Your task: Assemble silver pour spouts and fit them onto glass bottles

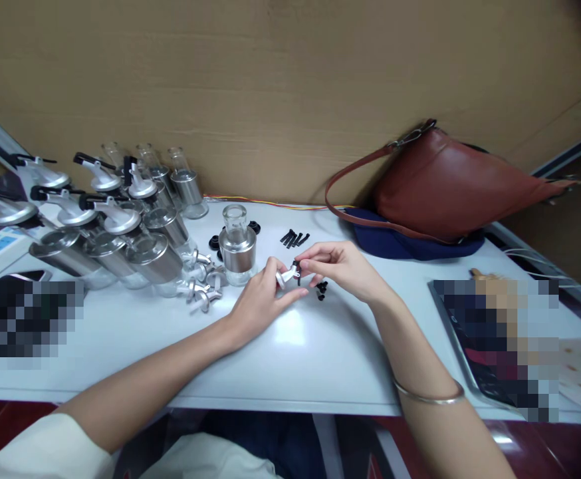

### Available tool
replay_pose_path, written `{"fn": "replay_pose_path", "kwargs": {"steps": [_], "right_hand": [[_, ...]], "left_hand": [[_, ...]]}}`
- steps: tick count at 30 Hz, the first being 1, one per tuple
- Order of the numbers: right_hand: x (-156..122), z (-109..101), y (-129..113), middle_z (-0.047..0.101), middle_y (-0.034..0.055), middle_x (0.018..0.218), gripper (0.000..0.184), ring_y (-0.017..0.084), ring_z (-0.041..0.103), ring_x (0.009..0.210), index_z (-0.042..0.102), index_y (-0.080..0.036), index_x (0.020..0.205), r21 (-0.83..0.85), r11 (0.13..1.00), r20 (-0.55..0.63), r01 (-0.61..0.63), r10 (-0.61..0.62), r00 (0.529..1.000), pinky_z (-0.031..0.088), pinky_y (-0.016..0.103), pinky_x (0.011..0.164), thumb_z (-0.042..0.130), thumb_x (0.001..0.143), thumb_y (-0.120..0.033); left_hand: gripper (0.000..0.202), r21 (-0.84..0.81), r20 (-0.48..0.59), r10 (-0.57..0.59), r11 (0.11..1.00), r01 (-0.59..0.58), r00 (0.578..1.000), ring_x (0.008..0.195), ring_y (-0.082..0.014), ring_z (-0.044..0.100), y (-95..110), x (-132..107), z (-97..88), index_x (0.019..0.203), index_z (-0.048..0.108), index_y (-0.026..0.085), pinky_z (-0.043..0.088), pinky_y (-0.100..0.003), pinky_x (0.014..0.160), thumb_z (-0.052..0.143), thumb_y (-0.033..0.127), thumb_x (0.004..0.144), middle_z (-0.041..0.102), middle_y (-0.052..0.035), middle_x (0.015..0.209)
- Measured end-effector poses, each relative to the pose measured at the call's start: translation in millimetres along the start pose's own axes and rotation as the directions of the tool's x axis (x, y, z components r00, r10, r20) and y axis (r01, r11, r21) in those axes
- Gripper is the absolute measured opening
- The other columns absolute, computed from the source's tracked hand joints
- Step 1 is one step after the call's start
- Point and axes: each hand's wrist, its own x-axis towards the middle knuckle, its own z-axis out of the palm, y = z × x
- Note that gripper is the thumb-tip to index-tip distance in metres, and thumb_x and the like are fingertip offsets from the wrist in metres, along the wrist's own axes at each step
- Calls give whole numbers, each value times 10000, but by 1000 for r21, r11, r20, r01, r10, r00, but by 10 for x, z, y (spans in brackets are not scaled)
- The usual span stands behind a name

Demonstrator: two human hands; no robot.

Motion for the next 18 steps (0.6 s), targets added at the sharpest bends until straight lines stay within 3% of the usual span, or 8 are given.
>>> {"fn": "replay_pose_path", "kwargs": {"steps": [5, 9, 18], "right_hand": [[-15, 4, -16, 715, 15, 664, 208, 139, 671, 620, 657, -152, 763, 16, 998, 16, -57, 57, 998, 544, 232, 545, 778, 622, -244], [-15, -7, 14, 702, 10, 615, 226, 119, 647, 555, 577, -164, 705, -14, 996, 73, -94, 94, 993, 552, 237, 551, 758, 661, -292], [-6, 4, 6, 703, 0, 632, 186, 118, 655, 588, 577, -166, 783, -35, 995, 93, -88, 91, 991, 542, 235, 590, 703, 710, -281]], "left_hand": [[375, 89, 15, 21, 996, -23, 1000, 568, -134, 474, -20, 3, -14, 919, 385, 231, 331, -240, 553, 643, 471, 791, 487, 64, 681], [424, 203, 48, 21, 979, -30, 999, 543, -142, 471, -24, 12, -34, 944, 389, 230, 310, -247, 544, 650, 515, 768, 460, 74, 640], [327, 155, 35, 36, 987, -41, 999, 556, -141, 498, -24, 21, -35, 923, 385, 231, 335, -245, 553, 557, 496, 836, 483, 65, 652]]}}
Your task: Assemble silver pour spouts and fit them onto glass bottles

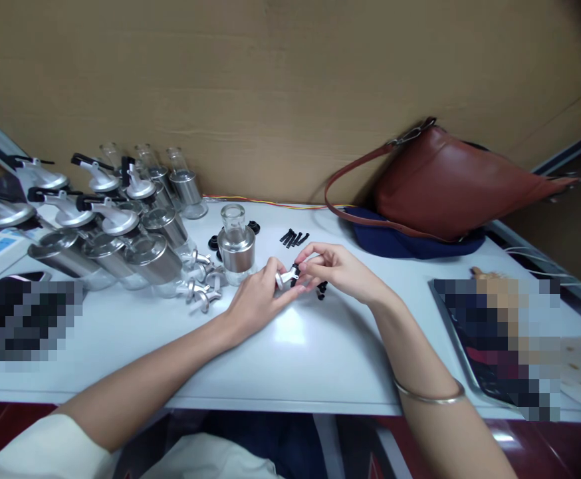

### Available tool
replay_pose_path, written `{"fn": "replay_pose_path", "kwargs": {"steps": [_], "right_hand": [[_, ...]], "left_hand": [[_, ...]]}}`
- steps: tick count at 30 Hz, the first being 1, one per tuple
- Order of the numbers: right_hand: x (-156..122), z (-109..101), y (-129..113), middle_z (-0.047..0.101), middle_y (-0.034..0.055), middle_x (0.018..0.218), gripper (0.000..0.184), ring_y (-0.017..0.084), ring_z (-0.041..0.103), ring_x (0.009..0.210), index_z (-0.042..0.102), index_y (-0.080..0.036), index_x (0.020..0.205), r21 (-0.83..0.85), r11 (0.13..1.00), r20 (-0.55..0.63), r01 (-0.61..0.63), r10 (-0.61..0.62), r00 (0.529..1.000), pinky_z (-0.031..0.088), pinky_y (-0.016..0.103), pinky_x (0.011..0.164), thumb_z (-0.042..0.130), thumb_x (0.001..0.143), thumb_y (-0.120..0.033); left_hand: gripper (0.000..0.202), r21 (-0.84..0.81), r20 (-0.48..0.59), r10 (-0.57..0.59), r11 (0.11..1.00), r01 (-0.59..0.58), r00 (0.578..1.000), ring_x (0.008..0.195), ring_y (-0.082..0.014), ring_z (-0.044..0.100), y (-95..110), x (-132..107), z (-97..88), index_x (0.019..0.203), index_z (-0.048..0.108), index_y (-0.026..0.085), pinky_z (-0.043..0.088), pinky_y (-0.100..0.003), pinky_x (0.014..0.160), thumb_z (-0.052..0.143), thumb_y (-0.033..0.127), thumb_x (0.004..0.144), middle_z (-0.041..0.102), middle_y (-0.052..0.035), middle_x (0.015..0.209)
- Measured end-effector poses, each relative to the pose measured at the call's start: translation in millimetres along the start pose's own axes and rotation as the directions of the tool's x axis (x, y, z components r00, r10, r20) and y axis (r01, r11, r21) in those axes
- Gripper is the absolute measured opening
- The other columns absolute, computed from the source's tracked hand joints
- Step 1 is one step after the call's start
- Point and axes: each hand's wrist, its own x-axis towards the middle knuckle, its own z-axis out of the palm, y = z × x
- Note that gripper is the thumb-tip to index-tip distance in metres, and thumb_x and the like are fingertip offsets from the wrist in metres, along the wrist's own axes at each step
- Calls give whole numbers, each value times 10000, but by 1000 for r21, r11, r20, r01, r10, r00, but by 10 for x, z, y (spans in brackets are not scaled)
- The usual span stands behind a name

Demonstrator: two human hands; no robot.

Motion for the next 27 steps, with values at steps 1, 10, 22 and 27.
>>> {"fn": "replay_pose_path", "kwargs": {"steps": [1, 10, 22, 27], "right_hand": [[-2, 5, -5, 702, -4, 631, 189, 116, 649, 582, 577, -167, 788, 0, 1000, -4, 5, -5, 1000, 536, 234, 589, 706, 704, -277], [-1, 4, -5, 712, -12, 658, 241, 111, 622, 567, 547, -188, 799, 14, 998, 6, 64, -64, 998, 500, 236, 567, 731, 680, -288], [11, -5, 26, 696, 1, 639, 271, 115, 631, 572, 544, -179, 743, -36, 994, -3, 100, -100, 995, 497, 226, 549, 729, 705, -374], [-3, -4, 15, 691, -2, 620, 316, 108, 608, 529, 547, -176, 725, -22, 995, 38, 101, -100, 994, 498, 240, 556, 754, 690, -413]], "left_hand": [[321, -9, -6, 3, 1000, -3, 1000, 552, -138, 496, 1, 0, -1, 919, 385, 231, 333, -243, 551, 554, 492, 839, 482, 66, 649], [354, -82, -42, -26, 996, 23, 999, 551, -136, 486, -7, 14, -12, 909, 392, 226, 346, -242, 550, 585, 506, 814, 509, 57, 666], [358, -119, -46, 3, 993, -8, 999, 537, -113, 441, -18, 7, -7, 840, 382, 226, 322, -228, 548, 629, 479, 781, 455, 75, 633], [380, -101, -53, -18, 995, 12, 998, 539, -118, 451, -1, -8, -12, 845, 386, 225, 322, -231, 547, 644, 488, 754, 453, 77, 618]]}}
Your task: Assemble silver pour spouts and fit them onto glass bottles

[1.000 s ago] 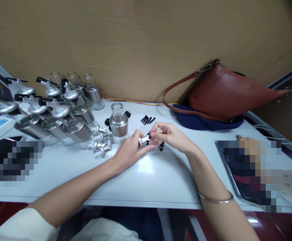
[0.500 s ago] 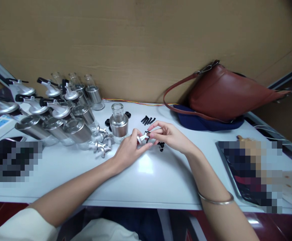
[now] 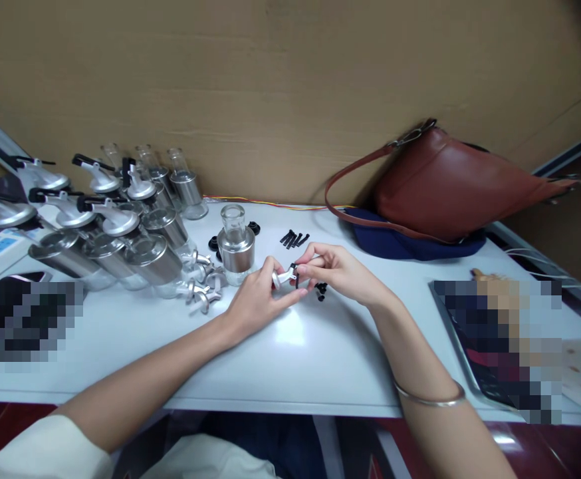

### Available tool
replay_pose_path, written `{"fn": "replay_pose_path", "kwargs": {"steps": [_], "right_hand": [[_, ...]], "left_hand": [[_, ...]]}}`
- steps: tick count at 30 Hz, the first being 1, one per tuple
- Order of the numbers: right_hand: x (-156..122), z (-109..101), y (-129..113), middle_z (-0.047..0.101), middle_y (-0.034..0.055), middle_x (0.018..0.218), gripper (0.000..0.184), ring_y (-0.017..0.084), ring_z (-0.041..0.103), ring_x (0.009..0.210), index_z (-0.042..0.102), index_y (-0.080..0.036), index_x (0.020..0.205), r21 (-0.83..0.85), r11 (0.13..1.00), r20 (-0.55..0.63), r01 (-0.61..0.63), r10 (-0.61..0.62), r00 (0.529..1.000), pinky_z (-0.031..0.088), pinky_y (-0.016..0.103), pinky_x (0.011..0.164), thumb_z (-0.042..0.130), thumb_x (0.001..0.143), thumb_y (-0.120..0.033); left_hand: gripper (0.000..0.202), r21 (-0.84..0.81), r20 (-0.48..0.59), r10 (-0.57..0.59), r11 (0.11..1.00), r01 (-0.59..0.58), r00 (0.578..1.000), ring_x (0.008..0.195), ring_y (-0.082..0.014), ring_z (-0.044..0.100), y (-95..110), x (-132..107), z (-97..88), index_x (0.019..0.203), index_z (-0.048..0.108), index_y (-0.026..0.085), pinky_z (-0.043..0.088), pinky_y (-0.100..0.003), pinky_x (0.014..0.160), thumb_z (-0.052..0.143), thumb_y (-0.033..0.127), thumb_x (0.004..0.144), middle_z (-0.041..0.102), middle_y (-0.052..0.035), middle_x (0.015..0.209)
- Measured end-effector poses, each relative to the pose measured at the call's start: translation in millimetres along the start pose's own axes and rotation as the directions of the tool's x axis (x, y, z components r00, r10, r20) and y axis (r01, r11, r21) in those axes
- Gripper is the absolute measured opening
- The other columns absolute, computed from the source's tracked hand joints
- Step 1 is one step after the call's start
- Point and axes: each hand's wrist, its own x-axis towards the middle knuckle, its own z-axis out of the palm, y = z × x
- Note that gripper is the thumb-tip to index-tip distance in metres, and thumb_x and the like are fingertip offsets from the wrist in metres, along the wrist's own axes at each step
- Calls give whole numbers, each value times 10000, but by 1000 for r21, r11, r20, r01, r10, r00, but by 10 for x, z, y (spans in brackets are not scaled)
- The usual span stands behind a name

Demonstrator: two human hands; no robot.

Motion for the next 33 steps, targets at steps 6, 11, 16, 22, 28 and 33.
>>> {"fn": "replay_pose_path", "kwargs": {"steps": [6, 11, 16, 22, 28, 33], "right_hand": [[-19, -3, -19, 704, -12, 615, 286, 103, 614, 516, 556, -173, 747, 68, 996, 33, -52, 50, 998, 480, 227, 546, 792, 634, -288], [1, 11, 18, 707, -3, 611, 262, 119, 637, 521, 564, -170, 673, 63, 997, -16, -45, 46, 999, 493, 228, 524, 799, 595, -254], [22, 27, 66, 715, 11, 636, 265, 144, 673, 600, 597, -164, 671, 74, 997, -47, 11, -7, 999, 545, 245, 569, 820, 576, -272], [17, 18, 21, 735, 18, 706, 310, 158, 684, 637, 695, -174, 929, 43, 998, -46, 37, -35, 998, 564, 283, 625, 774, 651, -286], [23, -17, 47, 748, 49, 849, 298, 176, 691, 744, 756, -174, 932, -9, 997, -41, 77, -77, 996, 573, 309, 703, 774, 676, -327], [20, -37, 66, 757, 46, 898, 309, 169, 686, 756, 765, -194, 971, -13, 997, -13, 76, -76, 997, 560, 327, 772, 766, 695, -333]], "left_hand": [[329, -22, -1, 6, 1000, -6, 1000, 507, -106, 416, 16, -10, -1, 837, 385, 227, 307, -224, 525, 605, 462, 773, 444, 83, 598], [235, -39, 18, -3, 999, 4, 1000, 473, -104, 395, 6, 4, -4, 854, 375, 227, 299, -227, 513, 537, 389, 801, 445, 92, 571], [207, -100, 46, 17, 995, -12, 999, 470, -106, 388, -7, 17, -10, 858, 347, 231, 297, -227, 511, 491, 374, 822, 425, 100, 558], [261, -119, 6, 8, 993, -8, 1000, 501, -98, 374, 6, 21, -14, 844, 352, 229, 303, -223, 533, 503, 442, 838, 407, 90, 599], [306, -134, 0, 23, 991, -23, 1000, 516, -98, 388, -13, 29, -13, 821, 377, 224, 302, -220, 535, 539, 484, 826, 423, 78, 618], [341, -172, -1, 21, 985, -21, 1000, 504, -92, 372, -15, 30, -18, 788, 373, 223, 293, -212, 521, 588, 488, 794, 395, 88, 583]]}}
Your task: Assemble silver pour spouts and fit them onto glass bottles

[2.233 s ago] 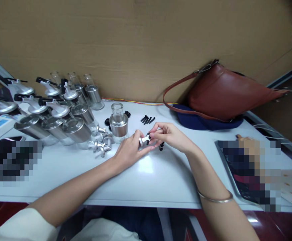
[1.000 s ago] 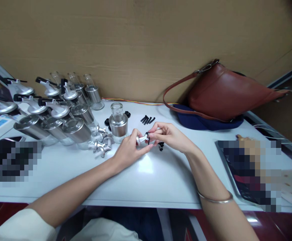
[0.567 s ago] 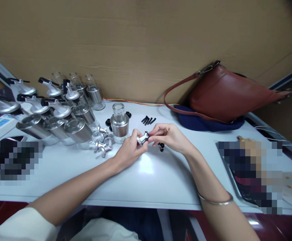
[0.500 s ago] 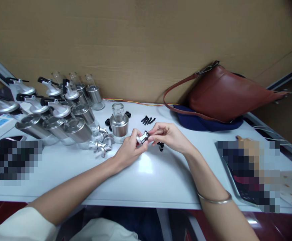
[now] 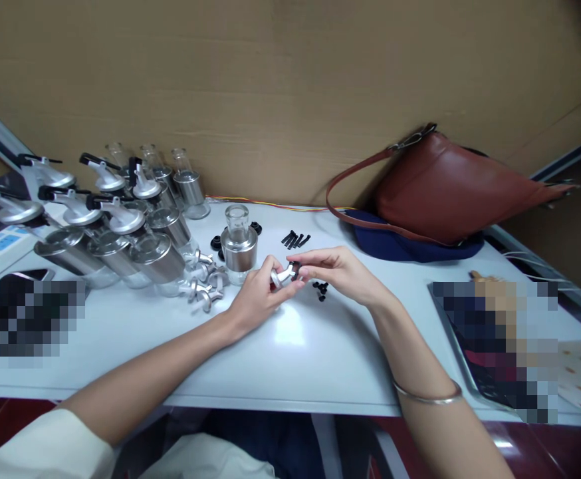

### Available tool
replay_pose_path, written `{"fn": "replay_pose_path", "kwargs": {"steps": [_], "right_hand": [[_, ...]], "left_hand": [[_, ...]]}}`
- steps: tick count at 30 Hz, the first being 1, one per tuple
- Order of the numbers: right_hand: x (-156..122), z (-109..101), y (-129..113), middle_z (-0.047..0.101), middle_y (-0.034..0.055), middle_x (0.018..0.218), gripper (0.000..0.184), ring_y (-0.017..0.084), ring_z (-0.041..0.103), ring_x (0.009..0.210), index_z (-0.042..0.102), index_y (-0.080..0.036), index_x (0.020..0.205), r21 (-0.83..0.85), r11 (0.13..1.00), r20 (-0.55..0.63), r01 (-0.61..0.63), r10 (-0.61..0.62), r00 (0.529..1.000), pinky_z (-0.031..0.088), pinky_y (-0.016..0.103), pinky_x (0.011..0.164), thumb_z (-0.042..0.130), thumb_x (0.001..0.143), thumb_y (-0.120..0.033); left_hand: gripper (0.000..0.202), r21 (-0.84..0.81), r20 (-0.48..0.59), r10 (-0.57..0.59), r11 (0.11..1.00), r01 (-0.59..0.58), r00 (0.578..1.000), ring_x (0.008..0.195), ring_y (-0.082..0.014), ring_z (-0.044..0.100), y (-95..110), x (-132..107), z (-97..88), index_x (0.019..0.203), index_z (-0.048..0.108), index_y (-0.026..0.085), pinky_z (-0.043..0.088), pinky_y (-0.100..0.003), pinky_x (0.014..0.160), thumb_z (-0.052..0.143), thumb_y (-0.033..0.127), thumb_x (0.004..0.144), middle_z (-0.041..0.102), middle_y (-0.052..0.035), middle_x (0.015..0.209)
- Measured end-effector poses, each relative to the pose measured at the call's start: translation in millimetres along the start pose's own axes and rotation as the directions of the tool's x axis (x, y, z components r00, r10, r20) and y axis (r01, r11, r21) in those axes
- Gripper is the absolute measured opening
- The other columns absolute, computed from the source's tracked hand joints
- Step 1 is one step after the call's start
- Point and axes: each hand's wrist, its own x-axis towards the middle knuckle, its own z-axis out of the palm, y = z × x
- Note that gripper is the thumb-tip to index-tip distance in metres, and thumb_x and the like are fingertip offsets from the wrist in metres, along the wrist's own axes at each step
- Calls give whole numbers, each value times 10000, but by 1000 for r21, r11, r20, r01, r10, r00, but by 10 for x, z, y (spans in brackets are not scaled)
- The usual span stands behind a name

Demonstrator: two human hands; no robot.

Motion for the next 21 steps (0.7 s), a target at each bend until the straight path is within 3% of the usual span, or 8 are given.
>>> {"fn": "replay_pose_path", "kwargs": {"steps": [6, 12, 17, 21], "right_hand": [[-8, -10, 14, 760, 56, 911, 336, 181, 689, 792, 756, -193, 1017, -3, 1000, 36, -30, 30, 999, 539, 344, 821, 760, 710, -330], [5, -5, 16, 748, 15, 716, 271, 153, 674, 694, 779, -205, 932, 35, 997, 24, -63, 63, 998, 535, 311, 771, 786, 669, -272], [38, 7, 64, 765, 38, 852, 264, 173, 681, 760, 788, -200, 831, 97, 995, -27, -25, 28, 999, 534, 338, 807, 833, 578, -261], [47, -4, 84, 759, 48, 840, 276, 176, 679, 748, 781, -178, 869, 109, 994, 4, -23, 22, 1000, 537, 340, 784, 816, 614, -278]], "left_hand": [[371, -30, 22, -26, 999, 27, 999, 482, -85, 323, 6, -18, -9, 764, 358, 225, 255, -201, 490, 617, 491, 774, 354, 107, 521], [333, -6, 49, -32, 999, 33, 998, 483, -88, 338, 7, -43, -4, 806, 359, 230, 262, -203, 491, 597, 461, 785, 376, 105, 538], [255, 48, 49, -34, 998, 32, 998, 484, -102, 371, 2, -25, 11, 824, 337, 232, 268, -218, 488, 525, 405, 816, 405, 99, 542], [264, 56, 52, -22, 998, 20, 998, 502, -102, 385, -1, -8, 7, 830, 347, 230, 287, -223, 509, 518, 431, 823, 424, 92, 574]]}}
